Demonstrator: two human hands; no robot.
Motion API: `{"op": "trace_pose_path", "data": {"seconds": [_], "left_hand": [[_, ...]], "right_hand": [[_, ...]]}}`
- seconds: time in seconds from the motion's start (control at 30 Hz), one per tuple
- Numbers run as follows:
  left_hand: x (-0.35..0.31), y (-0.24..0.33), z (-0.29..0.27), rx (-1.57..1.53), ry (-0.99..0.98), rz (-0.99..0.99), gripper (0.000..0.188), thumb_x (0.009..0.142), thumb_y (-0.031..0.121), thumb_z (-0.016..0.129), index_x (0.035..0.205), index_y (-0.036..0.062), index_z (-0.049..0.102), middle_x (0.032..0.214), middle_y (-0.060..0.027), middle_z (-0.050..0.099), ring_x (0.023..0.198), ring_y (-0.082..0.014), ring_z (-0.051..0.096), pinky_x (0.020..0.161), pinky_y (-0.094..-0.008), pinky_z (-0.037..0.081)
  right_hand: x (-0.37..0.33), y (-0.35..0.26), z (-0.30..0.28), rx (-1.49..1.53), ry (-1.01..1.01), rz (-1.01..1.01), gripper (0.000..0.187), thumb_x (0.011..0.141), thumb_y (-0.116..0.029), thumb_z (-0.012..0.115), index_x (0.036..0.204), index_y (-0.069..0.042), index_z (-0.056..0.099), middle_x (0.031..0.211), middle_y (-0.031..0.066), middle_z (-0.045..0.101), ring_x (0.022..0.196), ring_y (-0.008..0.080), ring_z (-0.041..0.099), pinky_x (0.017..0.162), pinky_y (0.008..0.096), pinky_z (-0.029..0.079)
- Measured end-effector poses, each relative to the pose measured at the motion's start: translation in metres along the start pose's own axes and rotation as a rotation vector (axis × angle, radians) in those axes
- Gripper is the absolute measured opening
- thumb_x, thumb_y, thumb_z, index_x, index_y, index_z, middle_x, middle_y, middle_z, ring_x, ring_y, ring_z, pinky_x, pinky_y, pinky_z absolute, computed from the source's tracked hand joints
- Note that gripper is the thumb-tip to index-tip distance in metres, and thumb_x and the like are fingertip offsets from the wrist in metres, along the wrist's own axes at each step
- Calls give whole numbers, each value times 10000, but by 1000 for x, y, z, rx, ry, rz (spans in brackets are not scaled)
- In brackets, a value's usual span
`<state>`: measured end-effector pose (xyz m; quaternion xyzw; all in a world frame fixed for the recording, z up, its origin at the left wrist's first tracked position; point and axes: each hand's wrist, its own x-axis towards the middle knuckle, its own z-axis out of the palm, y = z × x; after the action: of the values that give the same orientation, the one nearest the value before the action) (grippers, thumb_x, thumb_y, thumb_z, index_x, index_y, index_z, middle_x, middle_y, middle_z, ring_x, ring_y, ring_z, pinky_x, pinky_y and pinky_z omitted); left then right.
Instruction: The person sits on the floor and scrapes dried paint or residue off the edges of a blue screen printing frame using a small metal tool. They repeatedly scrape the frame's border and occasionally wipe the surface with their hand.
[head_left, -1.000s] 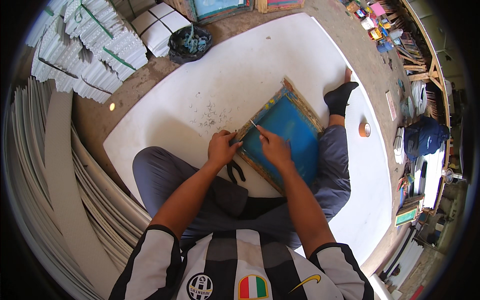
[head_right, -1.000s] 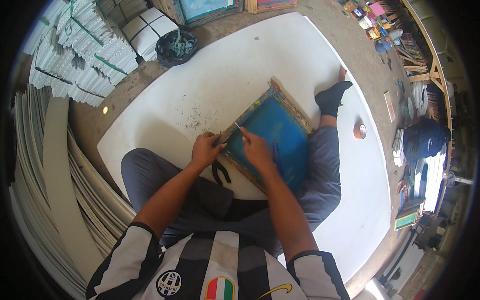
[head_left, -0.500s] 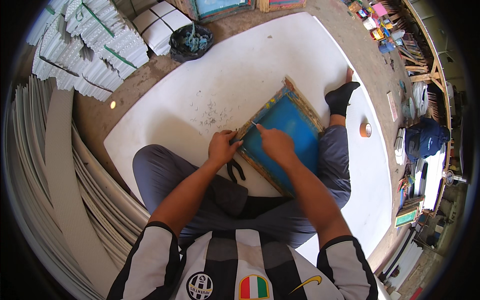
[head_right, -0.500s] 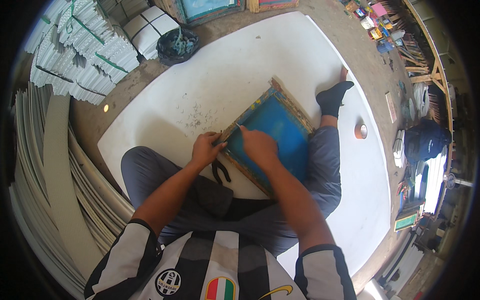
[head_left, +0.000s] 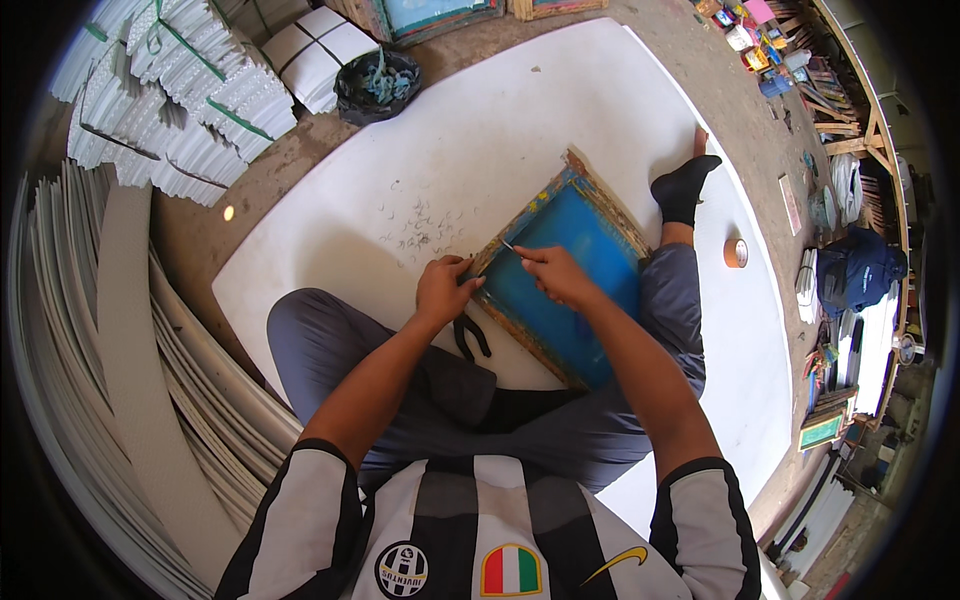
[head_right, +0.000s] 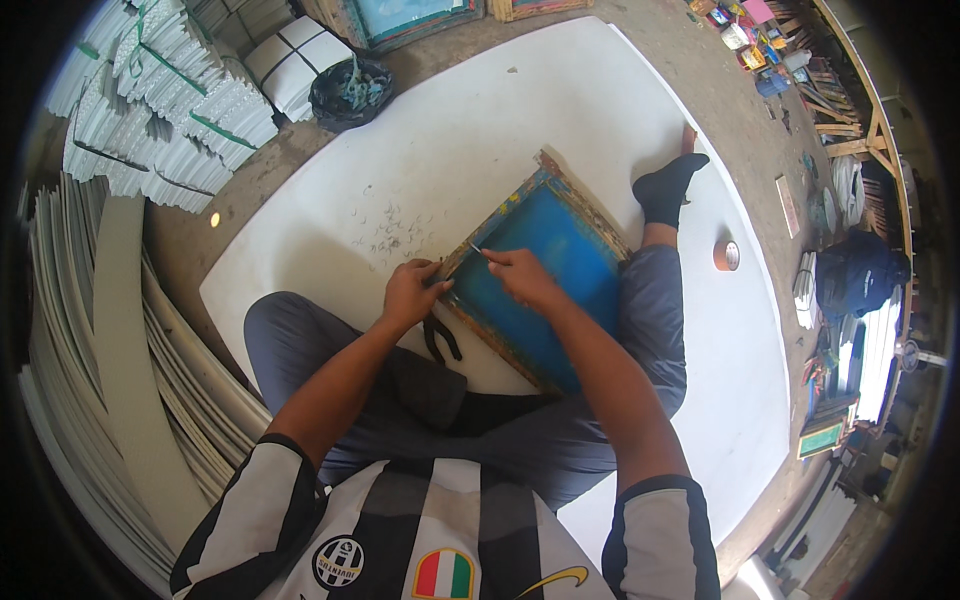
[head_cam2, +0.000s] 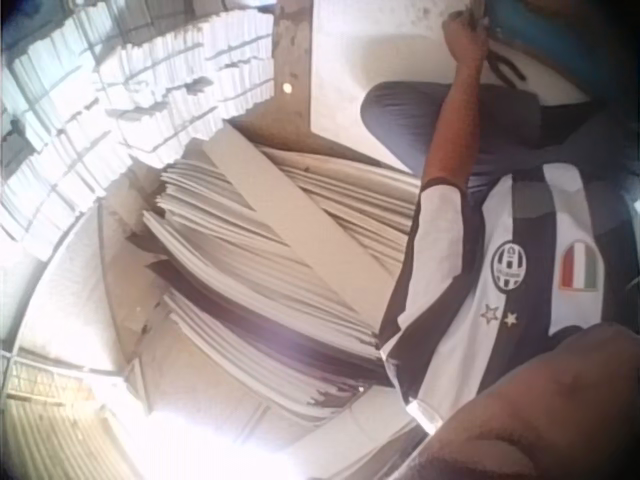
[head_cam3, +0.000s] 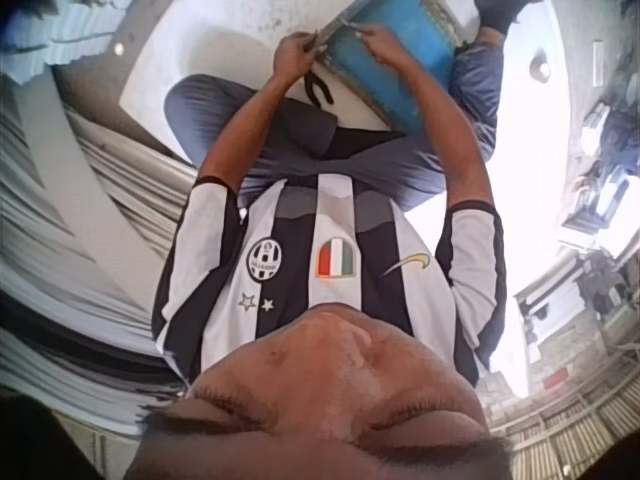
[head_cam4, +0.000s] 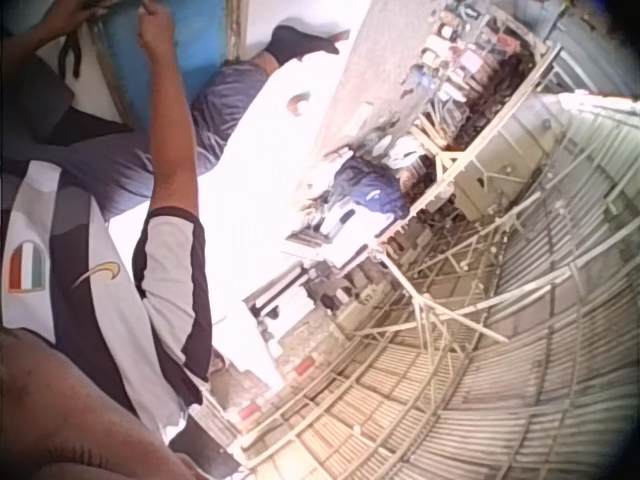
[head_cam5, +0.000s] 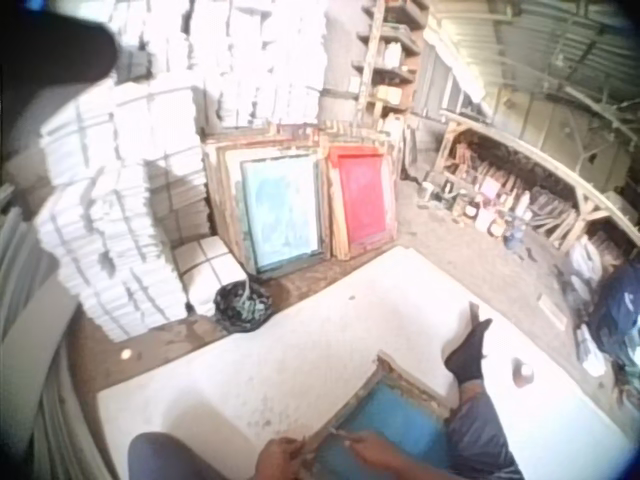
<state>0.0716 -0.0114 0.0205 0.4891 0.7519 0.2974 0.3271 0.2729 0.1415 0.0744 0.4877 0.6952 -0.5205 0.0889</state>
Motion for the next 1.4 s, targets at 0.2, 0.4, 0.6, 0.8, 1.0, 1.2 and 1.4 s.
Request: {"op": "trace_pose_path", "data": {"seconds": [0.2, 0.4, 0.6, 0.8, 1.0, 1.2, 1.4], "left_hand": [[-5, -6, -3, 3, 26, 11, 453, 869, 339, 804, 1232, 72, 760, 1209, -121, 721, 1114, -344, 650, 949, -431, 529], [-1, -1, -5, -5, 5, 6, 466, 858, 340, 811, 1220, 52, 758, 1188, -139, 724, 1103, -350, 651, 937, -438, 530], [-5, 1, -3, -41, 48, 23, 499, 854, 343, 816, 1232, 25, 742, 1190, -165, 707, 1109, -366, 637, 960, -440, 516], [-3, -3, 2, -44, 59, 51, 524, 847, 349, 826, 1235, 9, 734, 1196, -184, 703, 1115, -378, 638, 980, -446, 502], [-5, 1, -3, -6, 29, 29, 515, 861, 360, 814, 1251, 32, 735, 1215, -154, 704, 1119, -366, 622, 974, -440, 507], [-5, 4, -2, 21, 30, 42, 490, 871, 350, 808, 1262, 63, 739, 1222, -123, 704, 1104, -342, 616, 951, -431, 520], [-6, -6, 2, 19, 74, 40, 480, 863, 342, 815, 1251, 69, 746, 1199, -121, 708, 1100, -343, 620, 955, -426, 517]], "right_hand": [[-16, -15, 11, 634, -83, 276, 440, 1083, -270, 557, 1521, -234, 555, 684, 11, 521, 431, 78, 353, 393, 277, 286], [-19, -4, 12, 363, 167, 144, 396, 1083, -266, 547, 1471, -214, 610, 752, 57, 632, 548, 155, 517, 514, 335, 445], [-22, -18, 14, -358, 310, -56, 372, 1050, -271, 569, 1408, -222, 656, 1055, 131, 763, 956, 343, 717, 843, 472, 555], [-26, -31, 10, -449, 249, -30, 378, 1055, -279, 541, 1417, -244, 646, 1081, 144, 759, 971, 369, 716, 840, 490, 564], [-33, -65, 11, -627, 161, 77, 461, 1028, -214, 503, 1481, -249, 577, 1115, 171, 747, 1003, 381, 718, 872, 529, 570], [-20, -66, 37, -807, 245, 30, 491, 1041, -165, 475, 1529, -176, 525, 991, 173, 752, 905, 370, 728, 734, 510, 573], [-16, -44, 1, 252, -19, 315, 477, 1066, -232, 556, 1537, -165, 526, 988, 144, 764, 923, 261, 746, 748, 436, 577]]}}
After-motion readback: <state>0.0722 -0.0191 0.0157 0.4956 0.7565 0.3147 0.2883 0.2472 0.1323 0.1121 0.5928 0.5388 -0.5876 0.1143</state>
